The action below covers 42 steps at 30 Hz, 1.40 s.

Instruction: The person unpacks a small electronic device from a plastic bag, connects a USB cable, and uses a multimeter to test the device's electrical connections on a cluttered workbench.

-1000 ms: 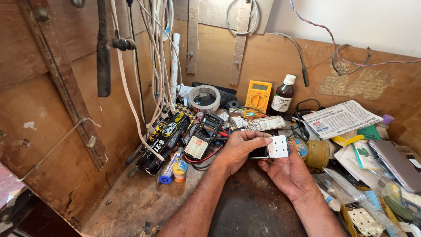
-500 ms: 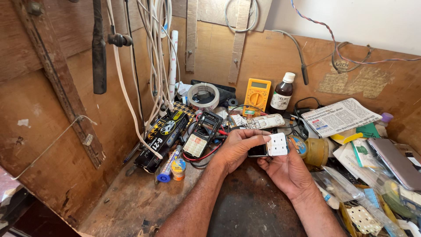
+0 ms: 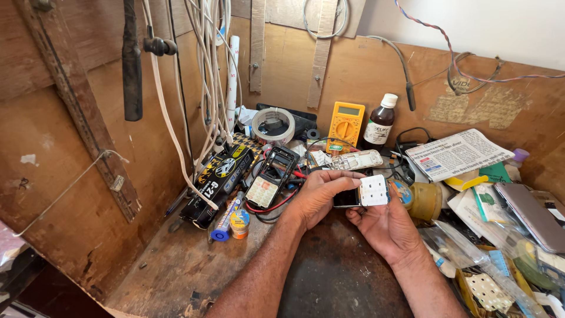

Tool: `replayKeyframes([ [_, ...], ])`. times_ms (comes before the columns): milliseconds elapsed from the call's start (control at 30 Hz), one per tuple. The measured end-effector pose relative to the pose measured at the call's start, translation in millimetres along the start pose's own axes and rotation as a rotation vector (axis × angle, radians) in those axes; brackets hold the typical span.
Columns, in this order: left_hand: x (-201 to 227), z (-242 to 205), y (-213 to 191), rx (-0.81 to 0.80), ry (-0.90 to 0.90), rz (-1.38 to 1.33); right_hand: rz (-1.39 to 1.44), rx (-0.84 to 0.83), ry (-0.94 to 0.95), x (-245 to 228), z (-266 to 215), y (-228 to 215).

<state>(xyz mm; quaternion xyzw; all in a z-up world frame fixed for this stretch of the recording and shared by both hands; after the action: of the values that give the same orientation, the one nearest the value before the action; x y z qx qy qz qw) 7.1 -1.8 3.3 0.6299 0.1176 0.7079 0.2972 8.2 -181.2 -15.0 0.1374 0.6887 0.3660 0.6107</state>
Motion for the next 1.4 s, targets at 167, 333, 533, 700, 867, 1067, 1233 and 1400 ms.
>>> replayKeyframes([
  [167, -1.1, 1.2, -0.7, 0.004, 0.002, 0.001, 0.005, 0.003, 0.004, -0.6, -0.6, 1.9],
  [333, -2.8, 2.1, 0.5, 0.023, -0.002, 0.017, 0.007, -0.009, 0.004, -1.1, -1.7, 3.5],
  [533, -1.1, -0.5, 2.6, 0.047, -0.006, 0.024, -0.002, 0.011, 0.006, -1.2, -1.4, 3.5],
  [700, 0.9, -3.0, 5.4, 0.061, 0.027, 0.043, -0.004, -0.001, 0.012, -2.0, -2.0, 5.4],
  [867, 1.2, -2.7, 4.2, 0.06, 0.014, 0.052, 0.003, -0.01, 0.007, -2.2, -2.4, 6.8],
  [1067, -0.2, -0.7, 2.5, 0.042, 0.009, 0.031, 0.006, 0.001, 0.014, -2.3, -2.5, 6.0],
  [1233, -1.2, -0.2, 2.3, 0.051, 0.0, 0.029, 0.007, 0.015, 0.019, -1.8, -2.0, 5.2],
  [1400, 1.0, -1.3, 4.0, 0.055, -0.002, 0.042, 0.009, -0.006, 0.019, -2.4, -1.8, 4.5],
])
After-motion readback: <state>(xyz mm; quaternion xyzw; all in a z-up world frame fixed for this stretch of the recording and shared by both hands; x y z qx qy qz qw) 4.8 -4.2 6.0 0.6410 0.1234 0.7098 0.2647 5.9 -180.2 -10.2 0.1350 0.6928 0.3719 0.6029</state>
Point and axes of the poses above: each hand's wrist, its own z-axis towards the middle knuckle, its own y-axis out of the palm, x = y × z, the point moved 1 cm from there along z, towards the middle knuckle, and after that the axes turned 7 degrees about x, right-handed, at the moved point
